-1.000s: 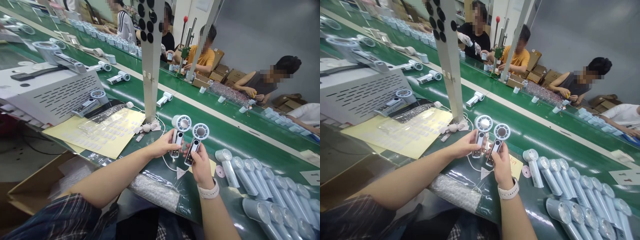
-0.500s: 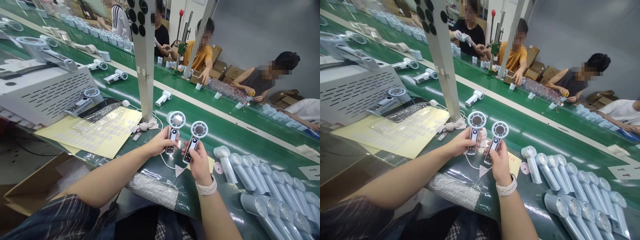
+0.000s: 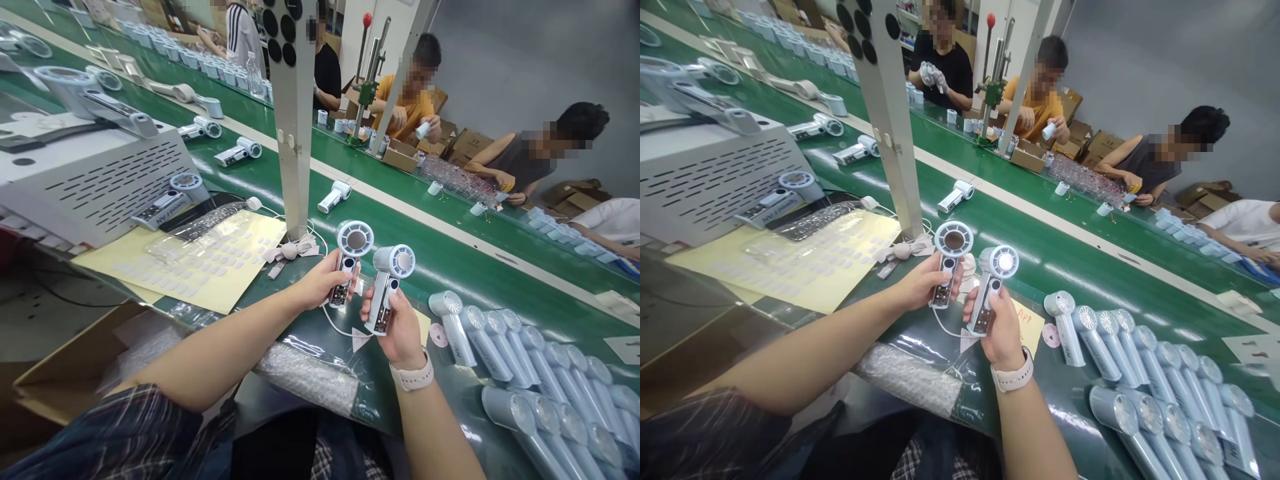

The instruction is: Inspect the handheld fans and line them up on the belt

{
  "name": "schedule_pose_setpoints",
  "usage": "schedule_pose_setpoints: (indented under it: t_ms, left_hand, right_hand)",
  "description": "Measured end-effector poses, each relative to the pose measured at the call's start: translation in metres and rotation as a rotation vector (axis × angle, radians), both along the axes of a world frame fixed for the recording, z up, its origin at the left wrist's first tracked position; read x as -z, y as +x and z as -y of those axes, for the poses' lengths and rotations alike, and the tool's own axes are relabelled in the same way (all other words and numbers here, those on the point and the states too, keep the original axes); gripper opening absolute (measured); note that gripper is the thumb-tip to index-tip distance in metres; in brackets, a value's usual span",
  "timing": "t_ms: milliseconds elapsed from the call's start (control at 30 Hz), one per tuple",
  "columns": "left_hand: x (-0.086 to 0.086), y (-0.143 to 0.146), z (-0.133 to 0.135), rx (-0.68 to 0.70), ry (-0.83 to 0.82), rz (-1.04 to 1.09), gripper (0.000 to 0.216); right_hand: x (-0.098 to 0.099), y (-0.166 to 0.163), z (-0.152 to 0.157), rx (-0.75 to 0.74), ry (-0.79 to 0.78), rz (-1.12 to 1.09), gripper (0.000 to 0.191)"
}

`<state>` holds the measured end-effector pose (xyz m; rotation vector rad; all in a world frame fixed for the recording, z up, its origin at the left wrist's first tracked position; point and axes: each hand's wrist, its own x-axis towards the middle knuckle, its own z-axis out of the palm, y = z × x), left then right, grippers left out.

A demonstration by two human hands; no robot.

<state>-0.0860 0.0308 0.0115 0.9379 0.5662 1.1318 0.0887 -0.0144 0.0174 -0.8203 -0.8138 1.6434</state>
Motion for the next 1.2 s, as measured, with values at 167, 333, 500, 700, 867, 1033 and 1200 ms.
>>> schedule_pose_setpoints:
  t_ms: [167, 333, 500, 700, 867, 1033, 1200]
  left_hand:
    - [0.0005, -0.0001, -0.0002, 0.018, -0.054, -0.016, 0.047]
    - [0.0029, 0.002, -0.0003, 0.048, -0.057, -0.046, 0.044]
    - [-0.0001, 0.0027, -0.0009, -0.01, -0.076, -0.076, 0.038]
    - [-0.0006, 0.0028, -0.0004, -0.027, -0.025, -0.087, 0.034]
    - [-0.0001, 0.0023, 0.0014, -0.09, -0.004, -0.196, 0.039]
    - [0.004, 0.0022, 0.0029, -0.124, -0.004, -0.226, 0.057]
    - [0.0038, 0.0012, 0.0022, 0.057, -0.092, -0.008, 0.056]
  right_hand:
    - [-0.0004, 0.0005, -0.0004, 0.052, 0.003, 0.046, 0.022]
    - [0.0007, 0.001, -0.0027, 0.098, 0.001, 0.068, 0.02]
    - [-0.0016, 0.0005, -0.0038, 0.112, -0.032, 0.091, 0.017]
    - [-0.005, -0.0024, -0.0029, 0.134, -0.042, 0.105, 0.016]
    - [-0.0025, -0.0033, -0.0035, 0.129, -0.039, 0.111, 0.02]
    - [0.0035, 0.0003, -0.0062, 0.033, -0.004, 0.011, 0.033]
    - [0.0044, 0.0024, -0.009, 0.047, -0.066, -0.053, 0.043]
